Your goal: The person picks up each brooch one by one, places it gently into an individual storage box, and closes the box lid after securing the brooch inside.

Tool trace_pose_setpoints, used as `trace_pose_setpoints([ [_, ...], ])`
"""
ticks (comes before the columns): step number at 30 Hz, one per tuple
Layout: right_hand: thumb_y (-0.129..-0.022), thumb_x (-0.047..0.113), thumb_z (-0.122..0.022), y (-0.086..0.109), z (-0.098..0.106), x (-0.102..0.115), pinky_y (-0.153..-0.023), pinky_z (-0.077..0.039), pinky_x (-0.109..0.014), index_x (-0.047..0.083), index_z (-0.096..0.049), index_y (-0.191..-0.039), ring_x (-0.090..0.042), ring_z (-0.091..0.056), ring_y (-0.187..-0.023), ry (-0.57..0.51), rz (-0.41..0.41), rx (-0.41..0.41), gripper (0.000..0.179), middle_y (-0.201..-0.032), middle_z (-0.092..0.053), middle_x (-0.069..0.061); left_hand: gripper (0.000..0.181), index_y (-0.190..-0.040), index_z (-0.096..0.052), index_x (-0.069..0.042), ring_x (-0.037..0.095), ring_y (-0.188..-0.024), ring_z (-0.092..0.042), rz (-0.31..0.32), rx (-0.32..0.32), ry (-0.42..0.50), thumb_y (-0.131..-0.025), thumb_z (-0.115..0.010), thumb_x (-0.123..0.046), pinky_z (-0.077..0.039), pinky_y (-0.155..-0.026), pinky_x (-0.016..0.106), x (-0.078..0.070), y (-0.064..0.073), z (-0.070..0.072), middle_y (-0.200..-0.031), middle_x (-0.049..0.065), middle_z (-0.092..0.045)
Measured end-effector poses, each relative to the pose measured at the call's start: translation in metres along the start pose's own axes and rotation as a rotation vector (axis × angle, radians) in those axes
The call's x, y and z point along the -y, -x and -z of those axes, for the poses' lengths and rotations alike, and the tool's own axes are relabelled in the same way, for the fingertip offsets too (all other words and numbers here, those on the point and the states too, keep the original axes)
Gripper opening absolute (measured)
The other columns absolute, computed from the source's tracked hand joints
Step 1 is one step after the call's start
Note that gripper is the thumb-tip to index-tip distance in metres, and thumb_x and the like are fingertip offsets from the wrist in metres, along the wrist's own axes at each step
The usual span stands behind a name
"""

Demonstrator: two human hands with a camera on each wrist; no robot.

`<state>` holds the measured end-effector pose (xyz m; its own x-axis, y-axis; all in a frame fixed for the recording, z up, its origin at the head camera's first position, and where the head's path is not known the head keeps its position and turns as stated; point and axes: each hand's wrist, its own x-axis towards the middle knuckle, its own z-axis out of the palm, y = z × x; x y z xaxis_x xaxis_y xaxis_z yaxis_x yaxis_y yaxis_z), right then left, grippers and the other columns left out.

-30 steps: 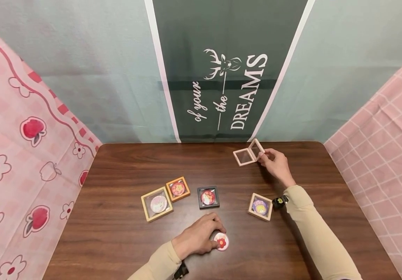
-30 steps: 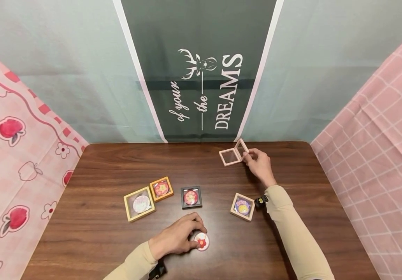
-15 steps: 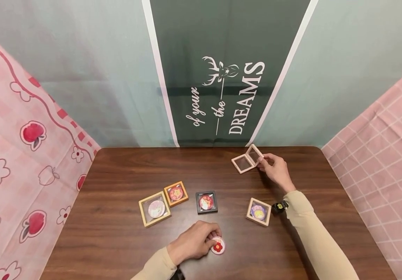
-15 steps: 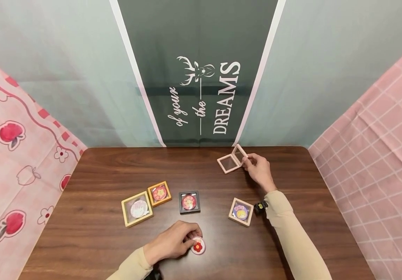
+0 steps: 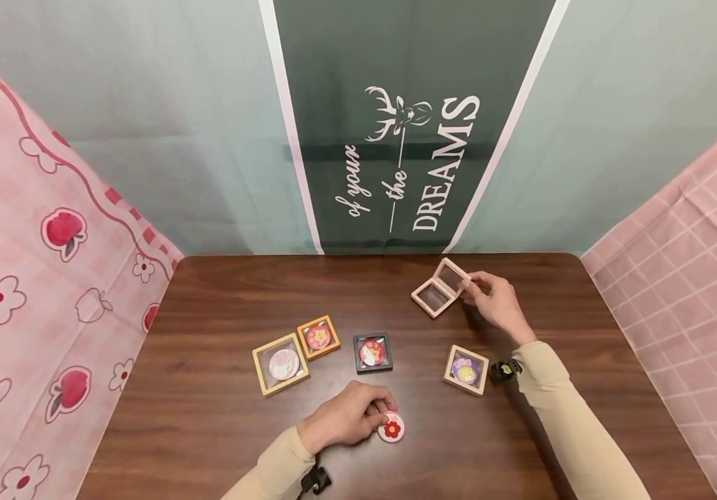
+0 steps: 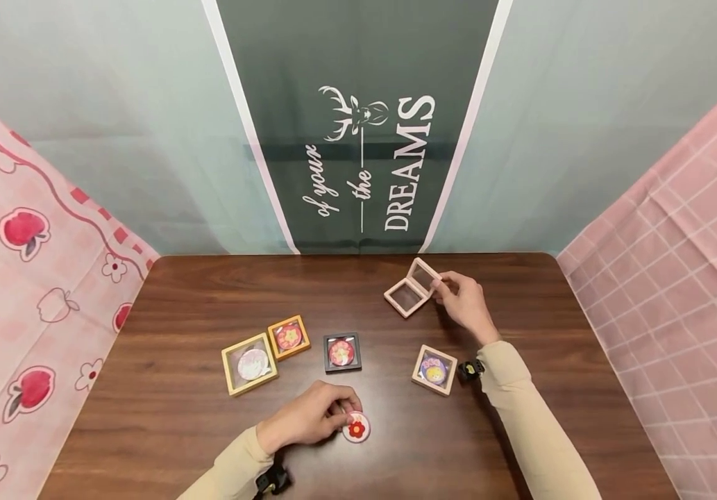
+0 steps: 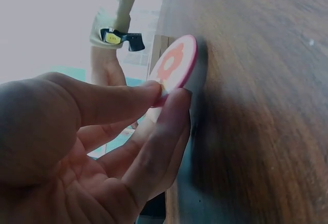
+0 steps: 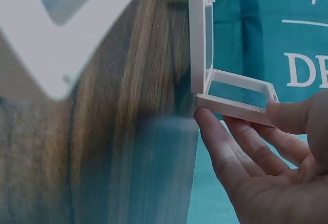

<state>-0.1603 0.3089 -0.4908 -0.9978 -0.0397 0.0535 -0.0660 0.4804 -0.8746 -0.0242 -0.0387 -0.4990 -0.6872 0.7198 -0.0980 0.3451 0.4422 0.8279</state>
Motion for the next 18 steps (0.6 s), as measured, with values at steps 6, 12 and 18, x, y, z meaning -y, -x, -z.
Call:
trace_pose_setpoints([
  [6, -0.11, 0.011, -0.06, 0.009, -0.002, 0.006, -0.079, -0.065, -0.032, -0.013, -0.066, -0.126, -0.022, -0.078, -0.092, 0.056, 0.001, 0.03, 0.029, -0.113, -0.074, -0.032, 0.013, -0.099, -0.075, -0.01, -0.008, -0.076, -0.059, 0.008, -0.002, 0.036, -0.095, -0.073, 0.003, -0.051, -0.072, 0.012, 0.001, -0.002, 0.0, -0.083, -0.005, -0.071],
  [12, -0.109, 0.01, -0.061, 0.016, -0.005, 0.009, -0.08, -0.065, -0.034, -0.01, -0.069, -0.123, -0.037, -0.077, -0.097, 0.094, 0.001, 0.038, 0.025, -0.11, -0.076, -0.027, 0.013, -0.1, -0.076, -0.01, -0.007, -0.078, -0.061, -0.008, -0.011, 0.053, -0.097, -0.073, 0.002, -0.052, -0.074, 0.013, 0.0, -0.005, 0.003, -0.086, -0.003, -0.073],
  [18, -0.108, 0.009, -0.062, 0.025, -0.011, 0.014, -0.079, -0.065, -0.033, -0.008, -0.07, -0.119, -0.04, -0.077, -0.095, 0.086, 0.014, 0.069, 0.022, -0.106, -0.076, -0.026, 0.011, -0.102, -0.075, -0.01, -0.006, -0.079, -0.062, 0.008, -0.008, 0.079, -0.098, -0.072, 0.0, -0.053, -0.074, 0.014, 0.0, -0.006, 0.004, -0.086, -0.004, -0.073],
])
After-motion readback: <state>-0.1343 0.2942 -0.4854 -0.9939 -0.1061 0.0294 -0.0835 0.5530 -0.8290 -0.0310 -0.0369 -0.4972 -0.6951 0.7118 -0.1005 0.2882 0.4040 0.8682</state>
